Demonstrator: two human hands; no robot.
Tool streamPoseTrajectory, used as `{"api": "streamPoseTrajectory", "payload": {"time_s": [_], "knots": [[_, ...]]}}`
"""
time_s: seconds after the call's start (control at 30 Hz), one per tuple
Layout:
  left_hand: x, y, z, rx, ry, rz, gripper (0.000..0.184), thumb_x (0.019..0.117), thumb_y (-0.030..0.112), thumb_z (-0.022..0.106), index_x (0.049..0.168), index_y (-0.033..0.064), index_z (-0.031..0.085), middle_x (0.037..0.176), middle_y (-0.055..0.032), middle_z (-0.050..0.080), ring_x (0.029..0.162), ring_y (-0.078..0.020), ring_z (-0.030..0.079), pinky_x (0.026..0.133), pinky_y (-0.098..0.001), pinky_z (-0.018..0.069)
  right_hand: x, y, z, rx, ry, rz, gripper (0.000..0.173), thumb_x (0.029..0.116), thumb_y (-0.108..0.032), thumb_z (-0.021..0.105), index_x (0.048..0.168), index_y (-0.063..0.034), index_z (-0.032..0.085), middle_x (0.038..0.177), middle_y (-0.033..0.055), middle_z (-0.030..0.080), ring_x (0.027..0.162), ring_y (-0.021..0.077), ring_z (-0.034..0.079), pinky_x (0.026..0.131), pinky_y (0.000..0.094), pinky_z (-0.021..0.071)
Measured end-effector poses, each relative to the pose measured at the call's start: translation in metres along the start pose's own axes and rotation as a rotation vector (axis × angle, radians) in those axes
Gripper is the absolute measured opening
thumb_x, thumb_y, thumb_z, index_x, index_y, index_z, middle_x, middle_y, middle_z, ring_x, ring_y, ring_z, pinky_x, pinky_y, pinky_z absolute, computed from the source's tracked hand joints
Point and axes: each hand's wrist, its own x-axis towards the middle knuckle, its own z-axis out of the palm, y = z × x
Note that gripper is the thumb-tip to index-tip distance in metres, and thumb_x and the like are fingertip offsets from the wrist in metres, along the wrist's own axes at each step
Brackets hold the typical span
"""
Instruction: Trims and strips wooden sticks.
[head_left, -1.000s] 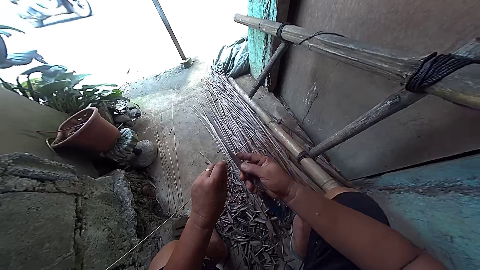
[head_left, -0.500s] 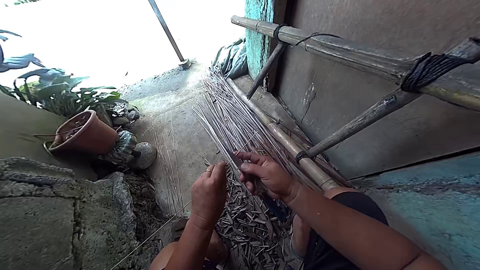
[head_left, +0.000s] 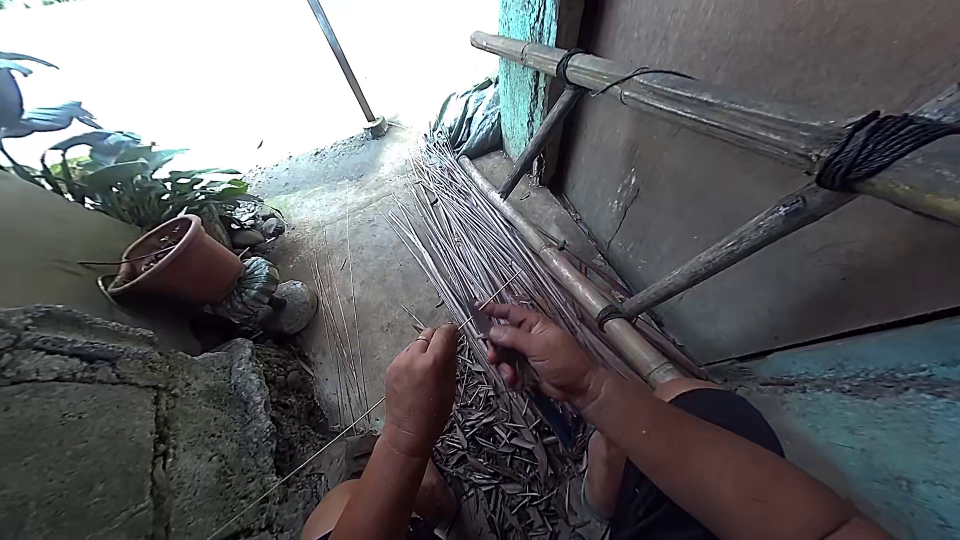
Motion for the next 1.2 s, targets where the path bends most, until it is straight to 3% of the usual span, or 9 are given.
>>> {"api": "streamPoseTrajectory", "payload": {"time_s": [0.1,0.27,0.47,0.63,0.77,0.83,0.93,1.1,1.2], "knots": [[-0.001,-0.001,0.000,-0.018,0.009,0.007,0.026,0.1034,0.019,0.052,0.097,0.0083,0.075,0.078,-0.0087,0.070,0.065,-0.0227,0.069,0.055,-0.0368,0.0548,0.002,0.000,-0.001,-0.004,0.043,0.048,0.036,0.1066,-0.011,0.048,0.141,-0.0031,0.053,0.080,0.0059,0.064,0.055,0.0109,0.059,0.049,0.0244,0.0520],[-0.002,-0.007,-0.001,-0.016,0.028,0.003,0.026,0.1031,0.020,0.053,0.096,0.0089,0.076,0.077,-0.0078,0.070,0.066,-0.0223,0.069,0.057,-0.0361,0.0551,0.012,-0.040,-0.035,0.142,0.405,-0.119,0.031,0.1100,-0.012,0.042,0.136,-0.0043,0.056,0.076,0.0078,0.063,0.050,0.0099,0.056,0.045,0.0217,0.0485],[-0.002,-0.002,0.006,-0.016,0.035,0.013,0.025,0.1014,0.019,0.055,0.098,0.0095,0.078,0.081,-0.0078,0.073,0.069,-0.0217,0.071,0.059,-0.0356,0.0569,-0.006,-0.015,0.005,0.033,0.179,0.015,0.041,0.1076,-0.009,0.045,0.148,-0.0027,0.046,0.080,0.0087,0.063,0.054,0.0136,0.060,0.048,0.0260,0.0534],[-0.002,-0.002,0.006,-0.021,0.032,-0.037,0.027,0.1027,0.020,0.052,0.098,0.0088,0.077,0.078,-0.0079,0.071,0.065,-0.0222,0.069,0.056,-0.0367,0.0546,-0.006,-0.015,0.002,0.074,0.310,-0.181,0.027,0.1070,-0.006,0.046,0.133,0.0005,0.050,0.078,0.0119,0.066,0.052,0.0141,0.061,0.046,0.0249,0.0529],[0.000,0.003,0.008,-0.062,0.065,-0.004,0.025,0.1015,0.019,0.055,0.100,0.0079,0.078,0.080,-0.0078,0.072,0.067,-0.0201,0.069,0.058,-0.0348,0.0556,-0.004,-0.009,0.000,0.058,0.143,0.025,0.035,0.1075,-0.010,0.047,0.141,-0.0018,0.050,0.081,0.0089,0.065,0.055,0.0129,0.060,0.049,0.0253,0.0531],[0.000,0.008,0.009,-0.079,0.077,0.034,0.025,0.1008,0.018,0.056,0.101,0.0078,0.079,0.083,-0.0076,0.074,0.070,-0.0189,0.071,0.060,-0.0328,0.0567,-0.004,-0.004,0.002,0.079,0.089,0.045,0.031,0.1068,-0.010,0.048,0.136,-0.0010,0.054,0.081,0.0087,0.066,0.055,0.0125,0.060,0.049,0.0250,0.0528],[0.001,0.006,0.008,-0.066,0.091,0.047,0.024,0.1003,0.017,0.057,0.099,0.0081,0.079,0.080,-0.0074,0.072,0.069,-0.0188,0.070,0.061,-0.0322,0.0563,-0.002,-0.012,-0.001,0.071,0.172,0.043,0.029,0.1073,-0.010,0.048,0.133,0.0000,0.057,0.079,0.0081,0.066,0.053,0.0119,0.059,0.047,0.0245,0.0520],[-0.003,-0.002,0.004,-0.058,0.094,0.023,0.025,0.1011,0.018,0.056,0.100,0.0084,0.079,0.084,-0.0083,0.075,0.073,-0.0198,0.073,0.064,-0.0332,0.0579,0.011,-0.043,-0.036,0.201,0.505,-0.142,0.026,0.1100,-0.013,0.043,0.127,-0.0041,0.059,0.075,0.0072,0.062,0.050,0.0102,0.055,0.046,0.0217,0.0481],[-0.003,-0.004,0.005,-0.041,0.097,0.009,0.024,0.1006,0.018,0.057,0.099,0.0093,0.079,0.082,-0.0073,0.074,0.071,-0.0192,0.072,0.061,-0.0326,0.0570,0.004,-0.039,-0.028,0.160,0.439,-0.148,0.027,0.1107,-0.015,0.040,0.132,-0.0067,0.055,0.077,0.0074,0.062,0.052,0.0109,0.056,0.046,0.0228,0.0493]]}}
